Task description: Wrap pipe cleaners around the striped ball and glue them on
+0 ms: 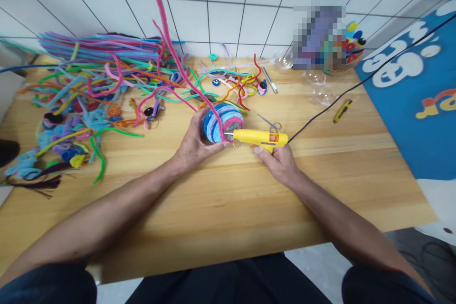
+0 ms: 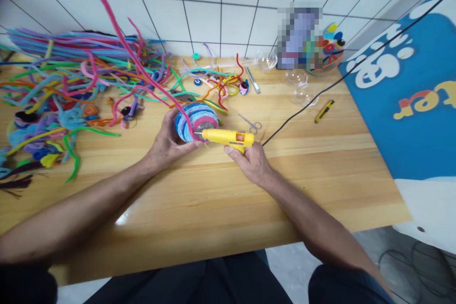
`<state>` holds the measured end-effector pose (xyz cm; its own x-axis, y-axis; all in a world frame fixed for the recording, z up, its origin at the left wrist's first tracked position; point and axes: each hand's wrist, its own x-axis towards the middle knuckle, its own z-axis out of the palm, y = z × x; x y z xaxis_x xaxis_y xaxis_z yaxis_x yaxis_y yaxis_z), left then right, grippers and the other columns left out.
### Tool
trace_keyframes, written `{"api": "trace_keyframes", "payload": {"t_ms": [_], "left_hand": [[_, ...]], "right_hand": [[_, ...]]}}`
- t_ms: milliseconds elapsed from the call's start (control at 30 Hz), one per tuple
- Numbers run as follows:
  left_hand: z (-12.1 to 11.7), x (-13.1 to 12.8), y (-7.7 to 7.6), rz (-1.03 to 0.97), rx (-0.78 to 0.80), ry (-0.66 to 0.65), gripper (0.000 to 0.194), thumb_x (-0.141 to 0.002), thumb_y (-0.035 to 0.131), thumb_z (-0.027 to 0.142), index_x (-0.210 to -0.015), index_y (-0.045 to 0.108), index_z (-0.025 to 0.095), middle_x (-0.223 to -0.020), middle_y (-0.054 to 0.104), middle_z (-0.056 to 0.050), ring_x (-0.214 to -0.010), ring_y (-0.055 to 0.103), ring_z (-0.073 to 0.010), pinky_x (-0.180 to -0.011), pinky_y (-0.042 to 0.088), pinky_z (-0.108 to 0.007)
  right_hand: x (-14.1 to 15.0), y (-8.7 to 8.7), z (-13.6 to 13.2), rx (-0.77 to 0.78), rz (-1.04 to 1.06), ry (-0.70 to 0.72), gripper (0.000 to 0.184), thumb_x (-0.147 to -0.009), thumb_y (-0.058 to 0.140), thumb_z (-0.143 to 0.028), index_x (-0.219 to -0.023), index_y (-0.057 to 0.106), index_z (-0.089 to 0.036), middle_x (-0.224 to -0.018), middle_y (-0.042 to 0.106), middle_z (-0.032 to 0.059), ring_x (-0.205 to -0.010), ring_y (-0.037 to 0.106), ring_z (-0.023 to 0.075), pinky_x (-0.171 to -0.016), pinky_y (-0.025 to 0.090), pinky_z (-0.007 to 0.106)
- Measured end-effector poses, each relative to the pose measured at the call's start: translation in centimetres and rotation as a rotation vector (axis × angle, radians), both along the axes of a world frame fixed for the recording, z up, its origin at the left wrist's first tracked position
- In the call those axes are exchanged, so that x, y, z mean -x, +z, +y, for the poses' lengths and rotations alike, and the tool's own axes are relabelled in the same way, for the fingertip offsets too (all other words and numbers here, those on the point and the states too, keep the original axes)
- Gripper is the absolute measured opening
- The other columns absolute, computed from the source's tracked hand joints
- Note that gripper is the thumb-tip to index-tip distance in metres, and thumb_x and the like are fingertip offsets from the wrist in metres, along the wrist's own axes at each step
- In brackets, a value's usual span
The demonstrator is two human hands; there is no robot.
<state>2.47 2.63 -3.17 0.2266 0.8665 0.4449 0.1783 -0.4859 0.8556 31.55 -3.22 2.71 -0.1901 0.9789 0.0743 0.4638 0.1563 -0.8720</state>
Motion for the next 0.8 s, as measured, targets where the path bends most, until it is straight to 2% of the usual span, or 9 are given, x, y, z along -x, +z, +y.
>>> {"api": "trace_keyframes", "payload": {"t_ms": [267, 500, 800], "left_hand": [[0.1, 0.0, -0.2, -0.006, -0.001, 0.012, 0.116, -0.084, 0.102, 0.071, -0.175, 0.039, 0.037, -0.175, 0.054, -0.018, -0.162, 0.062, -0.0438, -0.136, 0.054, -0.069], [0.0, -0.1, -0.1, -0.015, 0.011, 0.020, 0.119, -0.081, 0.106, 0.068, -0.174, 0.039, 0.037, -0.175, 0.054, -0.018, -0.162, 0.063, -0.0426, -0.137, 0.054, -0.067], [0.0, -0.1, 0.1, 0.001, -0.019, 0.022, 0.114, -0.086, 0.101, 0.071, -0.175, 0.038, 0.037, -0.174, 0.054, -0.017, -0.161, 0.064, -0.0420, -0.135, 0.057, -0.065]], "right_hand": [[-0.5, 0.2, 0.1, 0.016, 0.049, 0.022, 0.051, -0.104, 0.070, -0.066, -0.074, 0.061, -0.026, -0.063, 0.057, -0.0018, -0.059, 0.051, 0.0160, -0.057, 0.040, 0.032], [-0.9, 0.3, 0.3, -0.003, -0.024, 0.061, 0.045, -0.103, 0.072, -0.063, -0.079, 0.069, -0.025, -0.068, 0.063, 0.0001, -0.065, 0.058, 0.0191, -0.062, 0.046, 0.033], [-1.2, 0.1, 0.4, -0.070, -0.068, 0.078, 0.037, -0.102, 0.071, -0.050, -0.076, 0.067, -0.025, -0.072, 0.068, 0.0019, -0.068, 0.064, 0.0206, -0.068, 0.049, 0.035]]}}
